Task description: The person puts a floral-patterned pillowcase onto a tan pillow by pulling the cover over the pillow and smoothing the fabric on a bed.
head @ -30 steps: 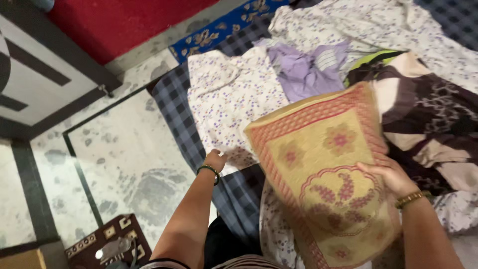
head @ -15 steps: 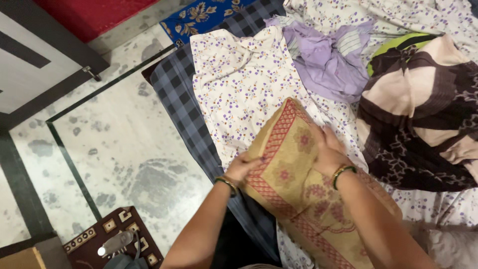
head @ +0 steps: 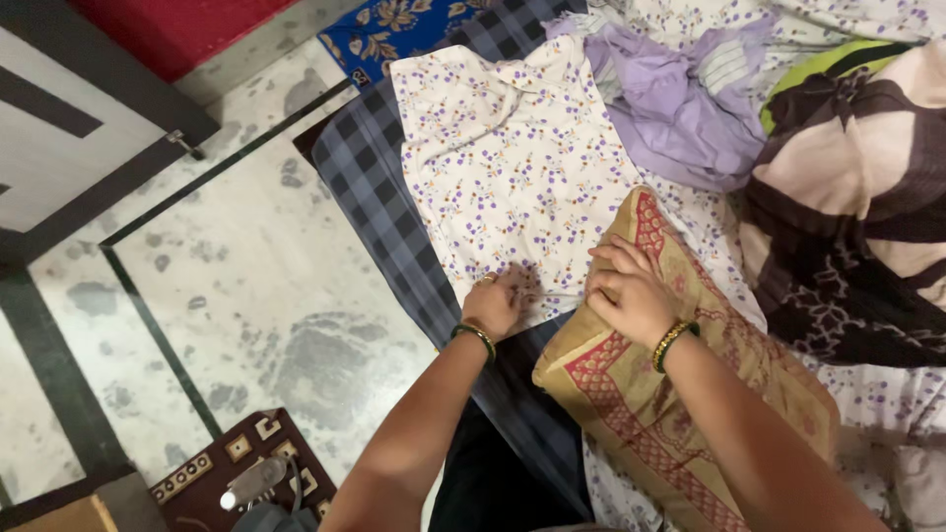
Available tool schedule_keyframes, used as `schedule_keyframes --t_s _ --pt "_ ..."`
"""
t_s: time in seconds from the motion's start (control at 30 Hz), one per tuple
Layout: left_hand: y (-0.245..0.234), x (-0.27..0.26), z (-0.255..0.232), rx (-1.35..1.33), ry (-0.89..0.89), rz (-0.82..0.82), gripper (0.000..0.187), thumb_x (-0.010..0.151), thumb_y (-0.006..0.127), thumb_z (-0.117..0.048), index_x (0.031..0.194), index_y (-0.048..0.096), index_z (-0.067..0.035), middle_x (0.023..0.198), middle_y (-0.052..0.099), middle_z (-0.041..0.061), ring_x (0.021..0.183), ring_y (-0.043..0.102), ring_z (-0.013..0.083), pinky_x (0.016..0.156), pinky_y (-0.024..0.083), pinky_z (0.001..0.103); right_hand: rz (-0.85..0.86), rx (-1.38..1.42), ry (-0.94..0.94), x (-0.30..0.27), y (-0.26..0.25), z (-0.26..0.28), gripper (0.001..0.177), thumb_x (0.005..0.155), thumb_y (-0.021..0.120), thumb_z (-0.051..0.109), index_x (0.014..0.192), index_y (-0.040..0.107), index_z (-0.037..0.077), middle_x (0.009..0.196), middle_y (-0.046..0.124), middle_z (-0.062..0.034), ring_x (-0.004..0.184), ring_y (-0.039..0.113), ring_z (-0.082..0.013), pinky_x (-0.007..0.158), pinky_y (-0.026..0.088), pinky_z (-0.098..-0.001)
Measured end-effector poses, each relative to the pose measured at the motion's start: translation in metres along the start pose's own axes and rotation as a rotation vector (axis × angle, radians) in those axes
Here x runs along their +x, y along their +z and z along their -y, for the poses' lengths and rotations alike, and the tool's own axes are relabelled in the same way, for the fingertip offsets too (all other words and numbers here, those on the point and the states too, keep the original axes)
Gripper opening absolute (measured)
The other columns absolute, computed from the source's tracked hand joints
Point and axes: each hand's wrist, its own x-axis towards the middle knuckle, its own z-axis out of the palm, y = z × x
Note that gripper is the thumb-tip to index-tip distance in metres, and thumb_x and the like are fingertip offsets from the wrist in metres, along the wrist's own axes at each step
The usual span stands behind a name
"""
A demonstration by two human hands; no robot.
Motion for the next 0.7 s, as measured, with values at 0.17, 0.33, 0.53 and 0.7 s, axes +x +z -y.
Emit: schedule_keyframes --t_s 0.17,0.33,0.53,0.7 --pt "0.063 0.057 0.04 0.448 0.31 -0.202 0.051 0.084 0.058 -0.016 0.134 0.056 -0.009 0.132 0.063 0.017 0.109 0.064 0.0367 0.086 0.056 0.044 -0.011 0.129 0.007 -0.004 -0.003 0.0 0.006 0.077 0.072 0.018 0.079 0.074 0.013 0.138 0.061 -0.0043 0.143 0.041 -0.0322 0.116 0.035 -0.045" --pt "0.094 0.086 0.056 0.516 0.101 -0.23 0.037 0.102 0.052 -0.027 0.134 0.053 -0.008 0.125 0.062 0.015 0.11 0.068 0.0327 0.087 0.057 0.049 -0.083 0.12 0.121 -0.007 0.005 0.026 0.027 0.072 0.072 0.016 0.099 0.068 0.016 0.153 0.044 -0.0103 0.149 0.035 -0.0375 0.12 0.034 -0.0476" --pt "0.035 0.068 0.045 0.522 0.263 -0.171 0.044 0.088 0.053 -0.01 0.132 0.057 -0.007 0.128 0.06 0.018 0.1 0.07 0.0334 0.082 0.058 0.044 0.006 0.057 0.443 -0.009 0.007 0.053 0.083 0.069 0.079 0.021 0.146 0.048 0.025 0.165 0.005 -0.0224 0.153 0.007 -0.045 0.114 0.014 -0.065" --pt "-0.003 0.073 0.018 0.98 0.35 -0.016 0.029 0.099 0.051 -0.015 0.124 0.065 -0.01 0.14 0.056 0.016 0.107 0.07 0.0267 0.086 0.057 0.043 0.129 0.04 0.363 -0.015 0.025 0.052 0.071 0.073 0.077 0.023 0.14 0.056 0.034 0.166 0.009 -0.0186 0.153 0.011 -0.0442 0.12 0.018 -0.0598"
